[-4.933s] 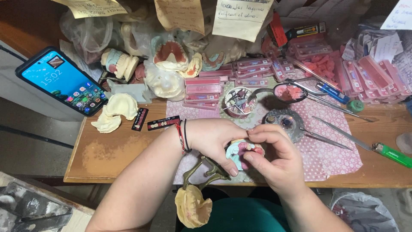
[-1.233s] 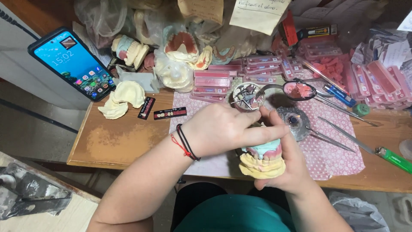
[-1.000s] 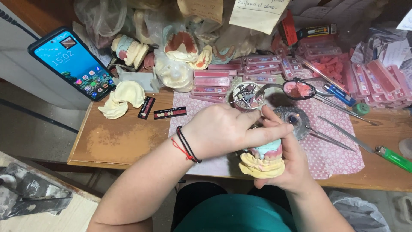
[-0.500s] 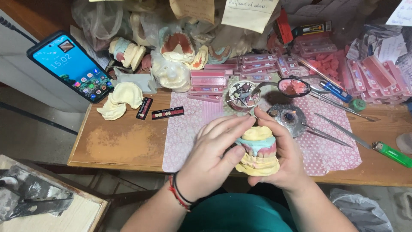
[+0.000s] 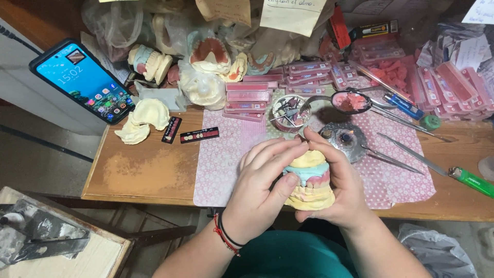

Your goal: Applying and shaping pink dental material onto a plaster model of teeth using a metal tool.

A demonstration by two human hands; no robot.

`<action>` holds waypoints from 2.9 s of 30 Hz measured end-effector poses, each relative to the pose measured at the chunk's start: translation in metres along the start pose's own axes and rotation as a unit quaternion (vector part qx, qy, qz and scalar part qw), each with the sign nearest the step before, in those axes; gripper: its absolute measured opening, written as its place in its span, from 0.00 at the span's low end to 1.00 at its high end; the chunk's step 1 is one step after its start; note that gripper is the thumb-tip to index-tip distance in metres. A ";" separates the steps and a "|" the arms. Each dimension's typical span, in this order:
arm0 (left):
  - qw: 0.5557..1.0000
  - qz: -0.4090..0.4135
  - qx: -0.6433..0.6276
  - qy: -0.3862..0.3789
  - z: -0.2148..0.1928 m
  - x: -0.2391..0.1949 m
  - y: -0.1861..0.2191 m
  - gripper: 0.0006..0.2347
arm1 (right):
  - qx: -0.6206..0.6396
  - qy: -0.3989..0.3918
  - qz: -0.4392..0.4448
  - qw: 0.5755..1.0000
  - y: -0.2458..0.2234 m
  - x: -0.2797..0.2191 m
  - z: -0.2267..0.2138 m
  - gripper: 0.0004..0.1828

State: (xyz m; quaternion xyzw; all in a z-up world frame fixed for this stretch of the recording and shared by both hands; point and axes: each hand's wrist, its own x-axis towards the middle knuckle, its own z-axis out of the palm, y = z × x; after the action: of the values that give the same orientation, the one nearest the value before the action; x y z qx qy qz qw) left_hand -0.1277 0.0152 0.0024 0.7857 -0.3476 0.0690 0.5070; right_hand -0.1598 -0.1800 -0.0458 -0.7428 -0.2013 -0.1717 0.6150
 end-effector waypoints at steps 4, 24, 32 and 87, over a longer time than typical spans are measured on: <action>1.000 -0.009 0.021 -0.005 0.002 -0.001 0.000 0.20 | -0.011 -0.001 -0.008 1.000 0.002 0.000 -0.001 0.59; 0.998 -0.010 0.050 -0.046 -0.012 0.003 -0.005 0.20 | -0.001 -0.012 -0.014 1.000 0.008 -0.001 -0.003 0.59; 0.989 0.074 0.033 -0.121 -0.036 0.001 -0.041 0.19 | -0.040 -0.067 -0.005 0.997 -0.002 0.009 -0.002 0.55; 0.983 0.180 -0.005 -0.028 -0.035 -0.013 -0.020 0.18 | -0.016 -0.084 -0.149 0.985 0.014 -0.007 -0.010 0.22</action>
State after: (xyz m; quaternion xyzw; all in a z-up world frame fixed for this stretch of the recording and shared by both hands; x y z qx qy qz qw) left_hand -0.1167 0.0562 -0.0024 0.7096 -0.4975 0.1356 0.4802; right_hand -0.1591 -0.1928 -0.0590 -0.7258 -0.3578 -0.2016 0.5519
